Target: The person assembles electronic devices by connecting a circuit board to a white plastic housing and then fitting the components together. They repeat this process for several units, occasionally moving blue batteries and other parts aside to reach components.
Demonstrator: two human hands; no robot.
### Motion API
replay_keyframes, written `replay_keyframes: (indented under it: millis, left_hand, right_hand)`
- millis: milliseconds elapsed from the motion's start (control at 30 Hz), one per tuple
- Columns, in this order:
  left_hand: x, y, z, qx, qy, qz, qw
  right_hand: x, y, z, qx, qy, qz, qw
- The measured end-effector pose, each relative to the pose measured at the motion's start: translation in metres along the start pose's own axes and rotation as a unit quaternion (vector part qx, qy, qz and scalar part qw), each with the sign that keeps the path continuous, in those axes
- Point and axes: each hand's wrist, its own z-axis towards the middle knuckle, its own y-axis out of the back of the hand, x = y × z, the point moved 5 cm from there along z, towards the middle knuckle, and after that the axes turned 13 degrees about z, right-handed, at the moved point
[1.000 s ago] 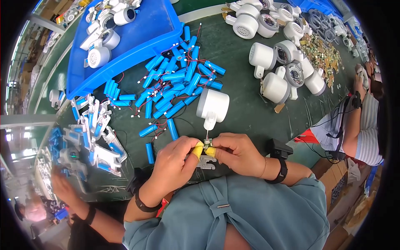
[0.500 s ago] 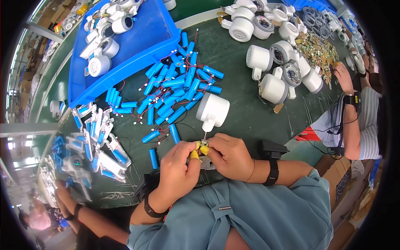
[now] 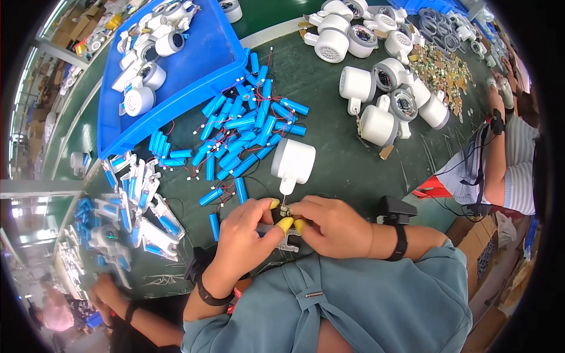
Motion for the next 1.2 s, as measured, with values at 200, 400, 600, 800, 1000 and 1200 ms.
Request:
replay_keyframes:
  millis: [200,400,600,800,1000,1200]
  left_hand:
    - [-0.014,-0.006,-0.003,-0.079,-0.03,0.139,0.987]
    - [-0.016,-0.013,-0.004,-0.078,-0.03,0.186,0.979]
    - [-0.011,-0.005,-0.014,-0.105,-0.035,0.204,0.973]
    - [-0.013,-0.003,-0.025,-0.058,-0.06,0.214,0.973]
    - [-0.016,-0.002,-0.026,-0.058,-0.095,0.219,0.969]
    - [-0.024,-0.001,-0.024,-0.06,-0.121,0.214,0.968]
  right_hand:
    - [0.013,0.04,0.007,-0.054,0.028,-0.105,0.993]
    - [0.017,0.041,0.044,-0.045,0.113,-0.225,0.967]
    - [-0.006,0.03,0.052,0.021,0.022,-0.135,0.99]
    - [-0.009,0.025,0.023,-0.045,0.043,-0.092,0.994]
    - [-0.007,0.029,0.013,-0.067,0.062,-0.115,0.989]
    - [-0.022,0.025,0.004,-0.088,0.038,-0.026,0.995]
